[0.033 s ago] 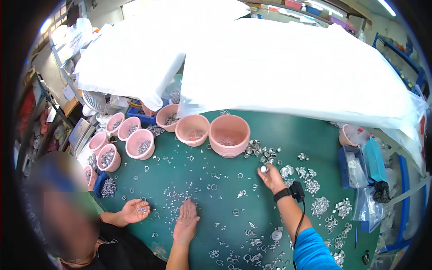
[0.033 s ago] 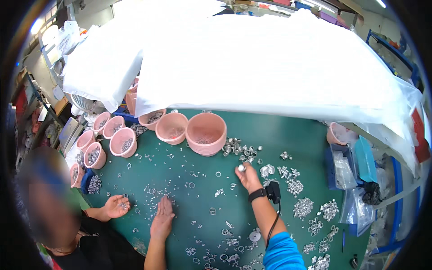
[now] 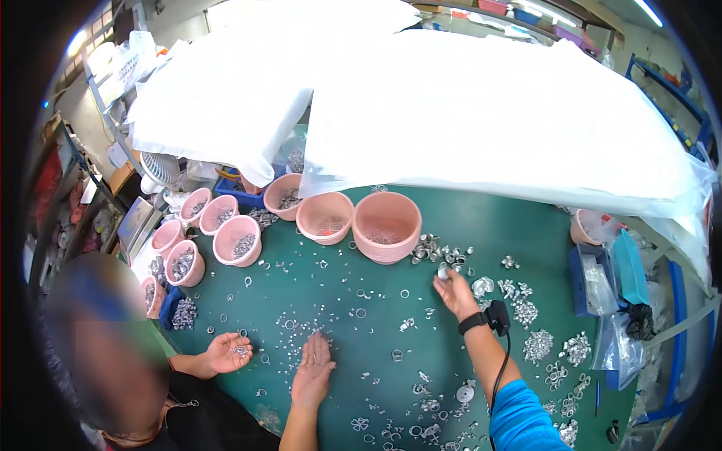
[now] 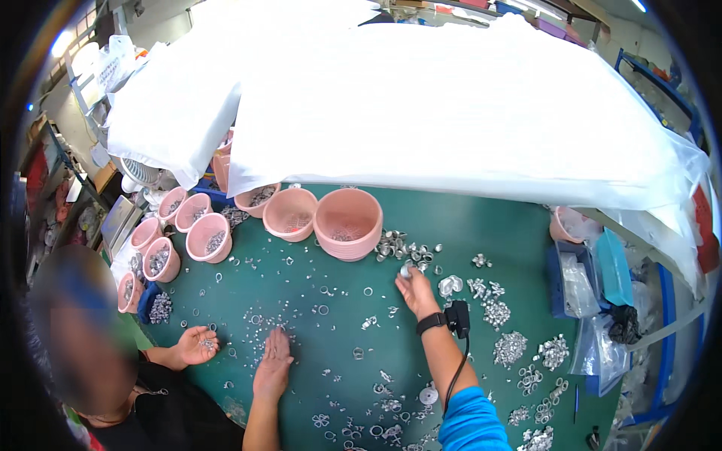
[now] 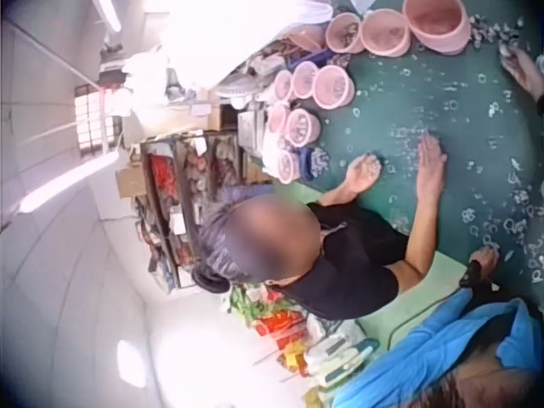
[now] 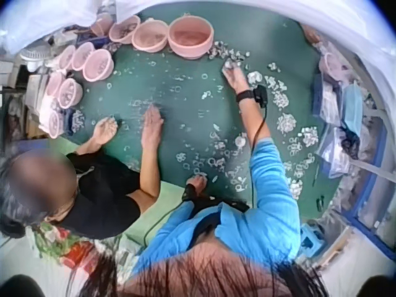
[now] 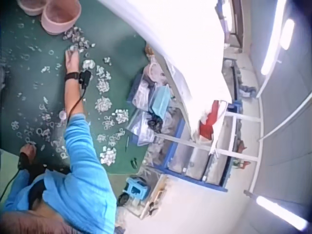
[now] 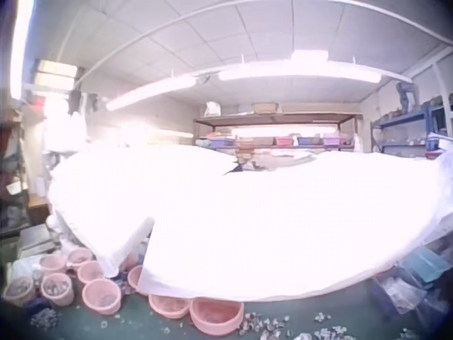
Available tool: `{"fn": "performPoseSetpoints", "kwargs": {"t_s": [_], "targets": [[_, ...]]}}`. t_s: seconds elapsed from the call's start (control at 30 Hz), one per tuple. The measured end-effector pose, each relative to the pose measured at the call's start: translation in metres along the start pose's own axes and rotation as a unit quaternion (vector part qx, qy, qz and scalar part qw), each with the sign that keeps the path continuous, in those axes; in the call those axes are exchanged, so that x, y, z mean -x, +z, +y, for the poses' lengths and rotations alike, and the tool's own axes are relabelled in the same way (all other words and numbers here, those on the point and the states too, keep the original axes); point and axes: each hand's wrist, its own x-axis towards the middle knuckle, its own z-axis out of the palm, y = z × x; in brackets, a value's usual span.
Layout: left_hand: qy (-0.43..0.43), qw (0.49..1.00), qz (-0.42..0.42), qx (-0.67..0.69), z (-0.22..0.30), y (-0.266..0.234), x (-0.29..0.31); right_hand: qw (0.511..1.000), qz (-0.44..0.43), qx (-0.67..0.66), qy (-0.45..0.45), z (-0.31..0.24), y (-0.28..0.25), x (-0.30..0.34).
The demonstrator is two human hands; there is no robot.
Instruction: Sorting small metal parts on a green work table into different pink bowls.
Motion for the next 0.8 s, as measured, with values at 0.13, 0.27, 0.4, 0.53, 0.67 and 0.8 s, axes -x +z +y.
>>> {"fn": "performPoseSetpoints", "kwargs": {"t_s": [0.13, 0.27, 0.4, 0.53, 0.67, 0.8], "targets": [[-0.021, 0.999, -0.002, 0.044, -0.005, 0.003, 0.003, 0.999, -0.002, 0.046, 0.001, -0.01, 0.013, 0.026], [-0.046, 0.997, 0.013, 0.063, -0.009, 0.008, 0.014, 0.992, -0.072, 0.101, 0.013, -0.005, -0.033, 0.099], [-0.053, 0.991, 0.085, 0.093, 0.02, 0.018, 0.022, 0.997, 0.001, 0.076, 0.028, 0.008, -0.131, 0.208], [-0.028, 0.968, -0.026, 0.248, 0.127, 0.051, 0.126, 0.99, 0.118, 0.08, 0.003, 0.01, -0.179, 0.314], [0.01, 0.959, -0.119, 0.257, 0.169, 0.083, 0.169, 0.906, 0.326, 0.256, -0.084, 0.029, -0.231, 0.349], [0.051, 0.969, -0.153, 0.185, 0.171, 0.11, 0.174, 0.808, 0.232, 0.514, -0.169, 0.067, -0.247, 0.357]]}}
